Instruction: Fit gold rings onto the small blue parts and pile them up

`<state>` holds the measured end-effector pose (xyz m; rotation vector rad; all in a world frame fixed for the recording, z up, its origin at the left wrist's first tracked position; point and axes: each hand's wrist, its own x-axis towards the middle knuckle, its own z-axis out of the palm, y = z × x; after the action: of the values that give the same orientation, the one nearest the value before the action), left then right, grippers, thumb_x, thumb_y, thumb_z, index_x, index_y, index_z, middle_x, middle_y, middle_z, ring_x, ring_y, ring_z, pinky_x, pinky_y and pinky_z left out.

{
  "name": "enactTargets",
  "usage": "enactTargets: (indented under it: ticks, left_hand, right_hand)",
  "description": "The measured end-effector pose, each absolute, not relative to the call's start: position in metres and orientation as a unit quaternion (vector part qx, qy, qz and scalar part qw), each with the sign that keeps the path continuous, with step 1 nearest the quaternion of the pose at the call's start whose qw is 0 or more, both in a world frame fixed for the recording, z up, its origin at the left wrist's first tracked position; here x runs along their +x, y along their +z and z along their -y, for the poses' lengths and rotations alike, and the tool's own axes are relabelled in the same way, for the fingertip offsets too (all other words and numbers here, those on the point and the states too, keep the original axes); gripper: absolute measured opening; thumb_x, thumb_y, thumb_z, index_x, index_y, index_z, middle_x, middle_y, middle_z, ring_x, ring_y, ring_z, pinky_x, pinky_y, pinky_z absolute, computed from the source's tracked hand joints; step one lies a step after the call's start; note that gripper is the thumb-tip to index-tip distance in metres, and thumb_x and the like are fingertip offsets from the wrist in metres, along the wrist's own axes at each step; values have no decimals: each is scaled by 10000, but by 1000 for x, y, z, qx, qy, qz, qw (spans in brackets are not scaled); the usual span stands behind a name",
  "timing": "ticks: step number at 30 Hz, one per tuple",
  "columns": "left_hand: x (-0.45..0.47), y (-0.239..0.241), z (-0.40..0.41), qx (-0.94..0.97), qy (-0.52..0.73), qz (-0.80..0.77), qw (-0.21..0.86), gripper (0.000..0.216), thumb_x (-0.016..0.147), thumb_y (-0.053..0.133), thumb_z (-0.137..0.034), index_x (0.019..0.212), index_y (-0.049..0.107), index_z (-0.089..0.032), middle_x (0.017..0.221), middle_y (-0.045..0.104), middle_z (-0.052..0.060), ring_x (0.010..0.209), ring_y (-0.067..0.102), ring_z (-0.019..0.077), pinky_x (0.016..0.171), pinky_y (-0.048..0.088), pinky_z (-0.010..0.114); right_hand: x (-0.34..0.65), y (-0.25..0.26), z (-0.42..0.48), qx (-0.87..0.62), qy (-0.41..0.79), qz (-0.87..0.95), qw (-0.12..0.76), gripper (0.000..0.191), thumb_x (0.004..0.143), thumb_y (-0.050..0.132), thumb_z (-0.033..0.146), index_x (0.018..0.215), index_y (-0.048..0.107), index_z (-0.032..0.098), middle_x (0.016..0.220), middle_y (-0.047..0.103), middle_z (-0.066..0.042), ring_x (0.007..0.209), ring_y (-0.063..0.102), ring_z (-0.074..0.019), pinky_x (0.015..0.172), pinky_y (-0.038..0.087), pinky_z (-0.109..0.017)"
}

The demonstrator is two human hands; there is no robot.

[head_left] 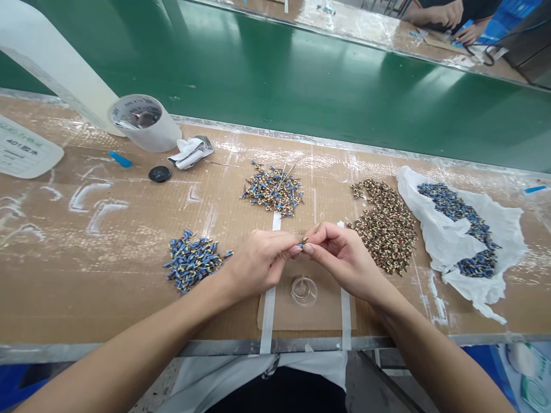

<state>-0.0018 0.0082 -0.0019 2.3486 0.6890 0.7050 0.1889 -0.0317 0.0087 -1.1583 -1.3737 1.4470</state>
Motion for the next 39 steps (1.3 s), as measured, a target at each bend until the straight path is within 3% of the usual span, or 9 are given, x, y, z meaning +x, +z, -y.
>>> enactTargets:
  ticks: [13, 18, 24, 39]
  left_hand:
    - [-5, 2, -12, 893, 244, -280, 253, 212, 955, 414, -132, 771, 516, -154, 679, 502, -3, 614, 464, 130, 584, 339, 239]
    - [-4, -2, -12, 894, 217, -289, 266, 199, 974, 390, -173, 818, 512, -155, 732, 537, 14, 642, 492, 142, 600, 360, 248]
    - [-5, -9, -12, 905, 218, -264, 252, 249, 941, 408, -134, 726, 530, -165, 665, 563, 12, 614, 516, 146, 586, 352, 256]
    - [-2, -7, -10, 855, 219, -278, 379, 268, 946, 417, -169, 709, 541, -163, 620, 520, -19, 562, 462, 108, 578, 314, 243]
  right_hand:
    - [188, 8, 27, -481, 620, 458, 418, 138, 851, 698, 300, 899, 668, 175, 787, 691, -23, 689, 630, -114, 662, 528, -253]
    - [188, 4, 28, -496, 577, 493, 422, 125, 879, 664, 293, 868, 649, 169, 748, 664, -15, 690, 620, -115, 660, 514, -244]
    - [185, 0, 32, -467, 556, 559, 401, 127, 937, 583, 262, 843, 576, 178, 749, 647, -11, 699, 596, -115, 655, 476, -240]
    - [178, -8, 37, -448, 610, 506, 413, 200, 961, 538, 350, 846, 477, 199, 701, 626, 6, 651, 588, -111, 621, 471, -237]
